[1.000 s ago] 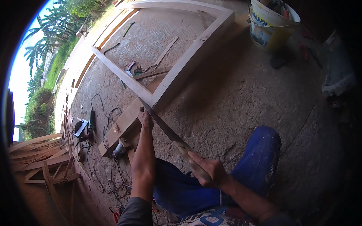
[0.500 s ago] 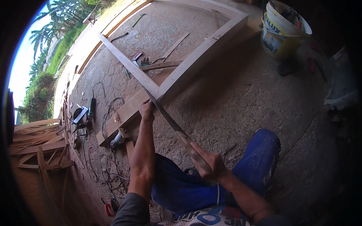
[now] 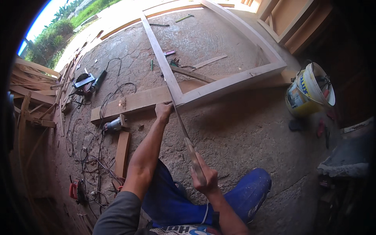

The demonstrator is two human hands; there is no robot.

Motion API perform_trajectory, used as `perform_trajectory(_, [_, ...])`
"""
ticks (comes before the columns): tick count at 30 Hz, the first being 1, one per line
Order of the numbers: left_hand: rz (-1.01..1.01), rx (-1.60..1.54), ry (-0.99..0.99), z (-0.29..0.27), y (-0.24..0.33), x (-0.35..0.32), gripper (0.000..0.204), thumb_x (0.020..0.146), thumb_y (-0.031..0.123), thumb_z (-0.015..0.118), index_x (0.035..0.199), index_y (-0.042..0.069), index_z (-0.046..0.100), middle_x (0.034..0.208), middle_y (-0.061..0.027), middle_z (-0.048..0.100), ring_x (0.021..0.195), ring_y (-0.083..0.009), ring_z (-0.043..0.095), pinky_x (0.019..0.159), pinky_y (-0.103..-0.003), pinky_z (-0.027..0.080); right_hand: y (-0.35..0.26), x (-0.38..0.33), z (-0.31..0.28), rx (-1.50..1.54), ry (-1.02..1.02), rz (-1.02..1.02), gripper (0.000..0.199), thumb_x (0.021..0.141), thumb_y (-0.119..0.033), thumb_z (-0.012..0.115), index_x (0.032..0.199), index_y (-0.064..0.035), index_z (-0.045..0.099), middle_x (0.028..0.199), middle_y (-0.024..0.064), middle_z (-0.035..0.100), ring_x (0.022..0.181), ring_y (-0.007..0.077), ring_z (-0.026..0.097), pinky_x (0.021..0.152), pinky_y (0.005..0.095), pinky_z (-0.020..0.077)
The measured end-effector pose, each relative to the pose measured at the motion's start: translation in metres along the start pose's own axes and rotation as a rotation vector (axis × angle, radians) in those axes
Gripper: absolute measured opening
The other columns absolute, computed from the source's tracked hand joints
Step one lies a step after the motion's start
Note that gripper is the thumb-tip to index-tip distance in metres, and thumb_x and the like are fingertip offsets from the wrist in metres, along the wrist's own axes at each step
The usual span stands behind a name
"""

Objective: The person assembles a wooden frame by positioning planks, marking measurements with a pencil and square, sawing a plank to length, and using a nail gun to fasten the joints. The frame is adjusted and aligned during the process.

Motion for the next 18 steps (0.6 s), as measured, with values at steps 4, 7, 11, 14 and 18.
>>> perform_trajectory(4, [-0.015,0.052,-0.004,0.021,0.030,0.005,0.030,0.083,0.035,0.077,0.101,0.012,0.082,0.090,-0.0173,0.078,0.084,-0.0282,0.077,0.083,-0.038,0.059,0.038,0.101,0.047,0.180,0.098,0.116,0.045,0.085,-0.005,0.071,0.129,0.0067,0.063,0.122,0.0263,0.069,0.085,0.0394,0.074,0.073,0.0370,0.0598])
perform_trajectory(7, [-0.026,0.175,0.025,0.016,0.025,0.002,0.030,0.083,0.037,0.076,0.097,0.012,0.083,0.087,-0.0162,0.078,0.083,-0.0292,0.077,0.083,-0.039,0.059,0.036,0.050,0.035,0.045,0.078,-0.018,0.048,0.086,-0.005,0.069,0.133,0.0051,0.062,0.122,0.0265,0.069,0.086,0.0388,0.074,0.073,0.0385,0.0604])
perform_trajectory(11, [-0.071,0.063,-0.043,-0.002,0.019,-0.001,0.026,0.083,0.033,0.075,0.091,0.010,0.084,0.076,-0.0125,0.077,0.077,-0.0277,0.077,0.079,-0.038,0.059,-0.018,-0.052,-0.056,0.034,-0.117,0.177,0.051,0.084,-0.002,0.065,0.135,0.0046,0.062,0.122,0.0272,0.070,0.086,0.0355,0.076,0.070,0.0387,0.0617])
perform_trajectory(14, [-0.060,0.012,-0.028,0.001,0.010,0.003,0.023,0.087,0.026,0.078,0.094,0.006,0.083,0.075,-0.0081,0.075,0.067,-0.0159,0.070,0.065,-0.031,0.055,-0.001,-0.014,-0.023,-0.052,-0.036,-0.033,0.050,0.084,-0.004,0.069,0.134,0.0053,0.063,0.123,0.0264,0.070,0.078,0.0336,0.076,0.064,0.0383,0.0615])
perform_trajectory(18, [-0.056,0.007,-0.055,0.021,0.029,0.020,0.026,0.082,0.031,0.076,0.096,0.011,0.084,0.086,-0.0144,0.079,0.084,-0.0266,0.077,0.082,-0.037,0.059,0.043,0.147,0.070,0.243,0.035,0.211,0.050,0.087,-0.011,0.069,0.135,-0.0020,0.061,0.103,0.0272,0.071,0.095,0.0463,0.068,0.077,0.0455,0.0592])
Point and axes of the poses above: each hand's wrist, its own x-axis towards the middle knuckle, its own z-axis out of the palm, y = z × x, the point moved 1 cm from there along x, towards the middle knuckle
